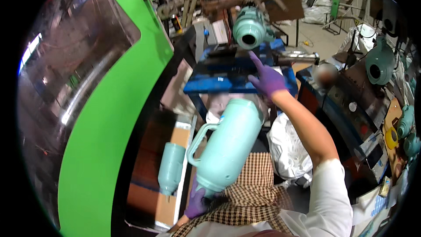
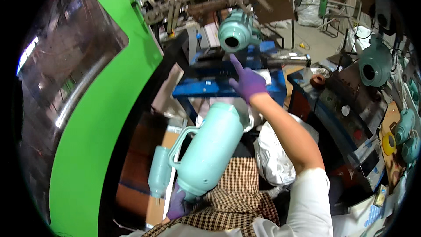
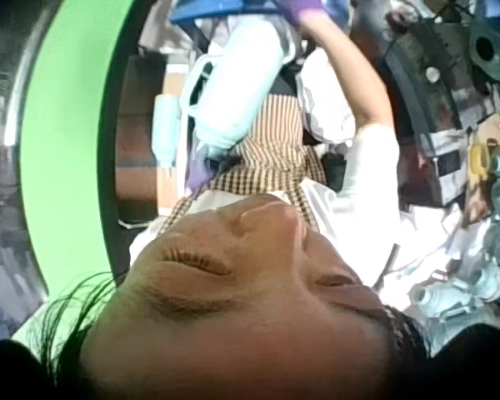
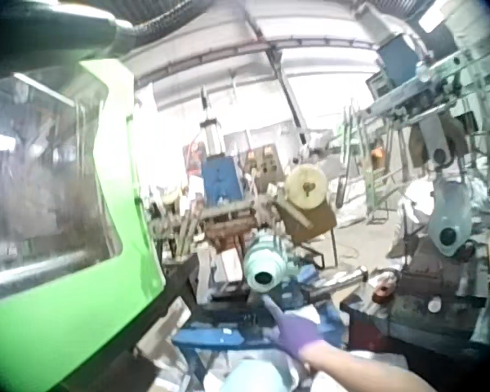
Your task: The person assembles light green plastic sprayers by inserting a white plastic ring into the neck of the sprayer body, then attaching a beige handle. The person repeats this process for multiple units, placing the finished sprayers on a nearby table.
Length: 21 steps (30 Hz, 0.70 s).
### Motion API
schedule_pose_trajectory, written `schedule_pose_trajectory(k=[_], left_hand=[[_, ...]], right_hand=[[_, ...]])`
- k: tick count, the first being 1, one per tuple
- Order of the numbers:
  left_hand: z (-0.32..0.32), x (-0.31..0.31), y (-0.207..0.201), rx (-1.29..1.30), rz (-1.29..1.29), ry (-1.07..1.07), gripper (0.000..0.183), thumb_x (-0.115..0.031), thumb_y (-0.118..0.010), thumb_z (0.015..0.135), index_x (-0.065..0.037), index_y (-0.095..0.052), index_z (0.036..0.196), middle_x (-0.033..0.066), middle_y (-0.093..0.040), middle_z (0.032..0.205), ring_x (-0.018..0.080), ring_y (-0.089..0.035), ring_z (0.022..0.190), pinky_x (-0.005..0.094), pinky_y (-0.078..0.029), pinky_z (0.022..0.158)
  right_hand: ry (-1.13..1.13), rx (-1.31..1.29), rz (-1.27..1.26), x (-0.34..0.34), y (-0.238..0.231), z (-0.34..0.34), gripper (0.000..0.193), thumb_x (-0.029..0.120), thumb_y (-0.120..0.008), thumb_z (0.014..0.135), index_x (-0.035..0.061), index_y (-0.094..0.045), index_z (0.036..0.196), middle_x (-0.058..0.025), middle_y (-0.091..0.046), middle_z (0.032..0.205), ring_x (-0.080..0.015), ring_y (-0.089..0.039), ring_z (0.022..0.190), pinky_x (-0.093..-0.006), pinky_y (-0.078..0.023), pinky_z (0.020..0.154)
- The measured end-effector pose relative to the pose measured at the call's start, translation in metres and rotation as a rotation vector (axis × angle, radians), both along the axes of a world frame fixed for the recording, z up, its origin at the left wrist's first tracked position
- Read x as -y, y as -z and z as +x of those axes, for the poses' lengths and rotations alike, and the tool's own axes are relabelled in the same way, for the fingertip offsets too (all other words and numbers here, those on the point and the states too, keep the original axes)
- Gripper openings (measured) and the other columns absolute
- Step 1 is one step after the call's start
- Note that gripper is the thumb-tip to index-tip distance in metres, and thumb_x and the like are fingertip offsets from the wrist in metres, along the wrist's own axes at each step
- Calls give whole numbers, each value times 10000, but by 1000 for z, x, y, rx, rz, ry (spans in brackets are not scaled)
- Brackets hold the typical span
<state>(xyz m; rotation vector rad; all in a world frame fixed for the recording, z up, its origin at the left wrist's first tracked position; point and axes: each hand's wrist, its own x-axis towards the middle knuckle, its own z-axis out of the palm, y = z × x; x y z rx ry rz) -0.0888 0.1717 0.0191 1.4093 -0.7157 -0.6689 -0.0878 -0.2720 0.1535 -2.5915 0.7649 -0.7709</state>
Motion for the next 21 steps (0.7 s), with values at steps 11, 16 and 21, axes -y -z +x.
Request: schedule_pose_trajectory(k=[11, 16, 21], left_hand=[[95, 63, -96, -45, -282, -291, 782, -215, -605, 911, -189, -206, 1584, 101, -498, 1376, 256, -589, 1133, 365, -561, 823], [148, 203, -157, 810, -234, -217, 838, -148, -688, 822, -126, -295, 1562, 162, -478, 1438, 298, -554, 1252, 405, -514, 974], [141, 369, -193, 1607, 170, -293, 888, -260, -785, 733, -282, -388, 1527, 253, -288, 1565, 480, -465, 1318, 517, -482, 1023]], right_hand=[[-104, 474, -1054, -39, 16, -128, 262, 191, -683, 700, 147, -581, 938, -87, -589, 917, -291, -603, 836, -438, -484, 704], [-249, 757, -247, -138, 63, -315, 417, 352, -908, 587, 139, -579, 729, -113, -638, 826, -286, -596, 705, -374, -479, 641], [-117, 858, 264, -162, 100, -319, 348, 271, -924, 524, 114, -638, 646, -57, -635, 700, -198, -597, 627, -305, -447, 595]])
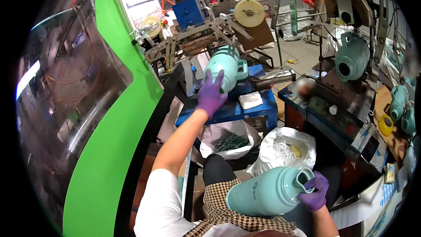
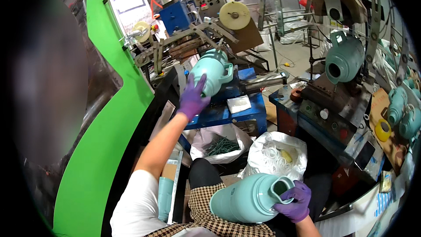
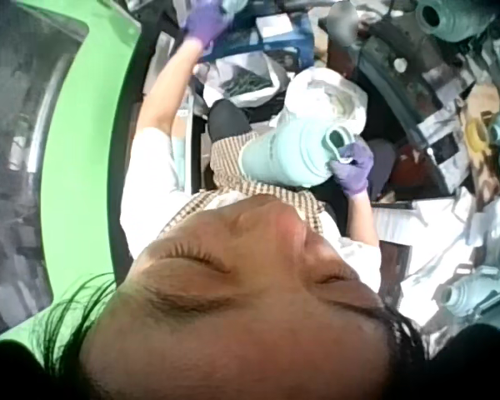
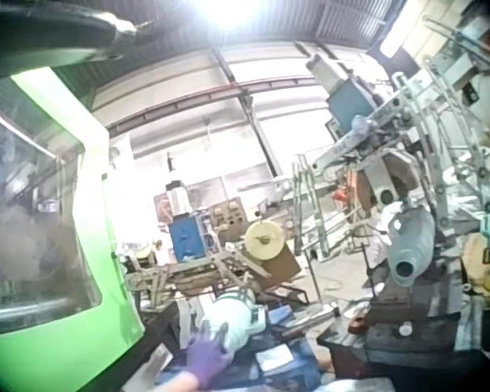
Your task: The person assembles light green plastic sprayers by inserting a white plastic ring into the neck of the sprayer body, then attaching a beige handle. The person repeats this process for multiple units, placing the finished sprayers on a nearby table.
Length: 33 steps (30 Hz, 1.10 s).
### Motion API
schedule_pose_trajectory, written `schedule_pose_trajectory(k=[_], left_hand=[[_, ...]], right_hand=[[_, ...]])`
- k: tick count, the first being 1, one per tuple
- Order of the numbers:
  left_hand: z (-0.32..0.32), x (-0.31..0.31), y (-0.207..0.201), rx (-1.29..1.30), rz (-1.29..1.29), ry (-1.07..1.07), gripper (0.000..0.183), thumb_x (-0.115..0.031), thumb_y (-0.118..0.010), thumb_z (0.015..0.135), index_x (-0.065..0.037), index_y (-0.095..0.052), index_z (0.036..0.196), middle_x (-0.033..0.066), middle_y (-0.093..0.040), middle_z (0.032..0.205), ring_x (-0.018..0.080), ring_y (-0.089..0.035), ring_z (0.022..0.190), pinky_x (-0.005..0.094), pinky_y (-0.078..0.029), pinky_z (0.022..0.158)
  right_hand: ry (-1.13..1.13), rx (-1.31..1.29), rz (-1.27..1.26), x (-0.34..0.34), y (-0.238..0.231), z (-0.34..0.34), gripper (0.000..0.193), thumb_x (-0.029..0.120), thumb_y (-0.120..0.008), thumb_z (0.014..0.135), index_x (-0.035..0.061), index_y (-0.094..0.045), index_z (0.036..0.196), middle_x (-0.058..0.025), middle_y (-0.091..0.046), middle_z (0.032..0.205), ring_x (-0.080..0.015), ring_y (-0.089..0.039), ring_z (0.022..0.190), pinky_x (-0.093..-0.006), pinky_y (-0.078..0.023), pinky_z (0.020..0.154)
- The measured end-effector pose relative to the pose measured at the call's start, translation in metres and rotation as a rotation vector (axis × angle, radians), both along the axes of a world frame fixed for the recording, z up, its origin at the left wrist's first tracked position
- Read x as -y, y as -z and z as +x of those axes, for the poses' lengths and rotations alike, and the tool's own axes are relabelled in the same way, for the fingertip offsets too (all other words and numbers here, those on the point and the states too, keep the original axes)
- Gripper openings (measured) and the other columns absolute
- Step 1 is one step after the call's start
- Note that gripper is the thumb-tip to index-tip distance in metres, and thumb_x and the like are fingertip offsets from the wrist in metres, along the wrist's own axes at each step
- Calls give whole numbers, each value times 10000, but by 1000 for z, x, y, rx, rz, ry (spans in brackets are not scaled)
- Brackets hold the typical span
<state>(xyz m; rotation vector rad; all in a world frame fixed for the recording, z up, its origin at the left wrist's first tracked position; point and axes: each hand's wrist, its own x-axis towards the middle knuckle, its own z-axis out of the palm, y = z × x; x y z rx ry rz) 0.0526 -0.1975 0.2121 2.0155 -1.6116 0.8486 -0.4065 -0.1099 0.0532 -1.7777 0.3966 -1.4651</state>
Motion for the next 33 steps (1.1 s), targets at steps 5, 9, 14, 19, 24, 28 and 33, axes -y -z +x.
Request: schedule_pose_trajectory(k=[5, 9, 14, 19, 24, 28, 33], left_hand=[[40, 116, -29, 281, 286, -162, 582, -207, -570, 927, -437, -447, 1448, 93, -321, 1616, 537, -500, 1245, 542, -507, 982], [8, 96, -53, 537, 520, -205, 850, -269, -756, 778, -376, -364, 1524, 167, -182, 1660, 456, -314, 1445, 577, -378, 1105], [-169, -29, -62, -654, 922, 1225, 1030, -390, -836, 772, -112, -261, 1579, 166, -195, 1648, 312, -256, 1498, 430, -265, 1195], [-211, -118, -87, -79, 978, 1189, 706, -389, -777, 824, -181, -513, 1444, 231, -414, 1476, 398, -540, 1265, 427, -474, 1028], [-116, -143, -83, -444, 685, 814, 467, -323, -727, 889, -80, -583, 1261, 117, -604, 1194, 272, -613, 1075, 356, -491, 959], [-19, -160, -21, -1248, 261, 504, 429, -307, -659, 946, -96, -547, 1302, 105, -559, 1155, 216, -589, 1057, 298, -558, 776], [18, -174, 75, -553, -85, 500, 526, -211, -736, 902, -93, -489, 1351, 137, -471, 1274, 305, -550, 1127, 380, -546, 938]], right_hand=[[-40, -81, -53, 14, 1, 11, 337, 244, -937, 490, 119, -664, 643, -42, -623, 665, -194, -607, 588, -290, -443, 556], [-14, -69, -73, 8, -27, 23, 327, 203, -936, 532, 101, -686, 716, -54, -641, 735, -192, -624, 651, -298, -455, 591], [-233, 392, 338, -3, -68, 50, 721, 174, -906, 665, 33, -537, 1268, -82, -605, 1090, -135, -592, 939, -293, -460, 763], [-309, -46, 126, 16, -98, 36, 987, 186, -844, 754, 39, -294, 1561, -10, -584, 919, -86, -547, 820, -247, -458, 748], [719, -333, -329, 114, -134, 11, 657, 237, -756, 824, 77, -517, 1415, -172, -693, 980, -271, -671, 763, -377, -551, 698], [1228, -690, -141, 259, -161, -19, 836, 462, -631, 905, 178, -222, 1576, -218, -694, 1044, -383, -695, 910, -496, -546, 764], [1210, -855, -155, 272, -172, -17, 698, 253, -628, 896, 234, -350, 1536, -207, -701, 1008, -388, -692, 821, -493, -543, 701]])
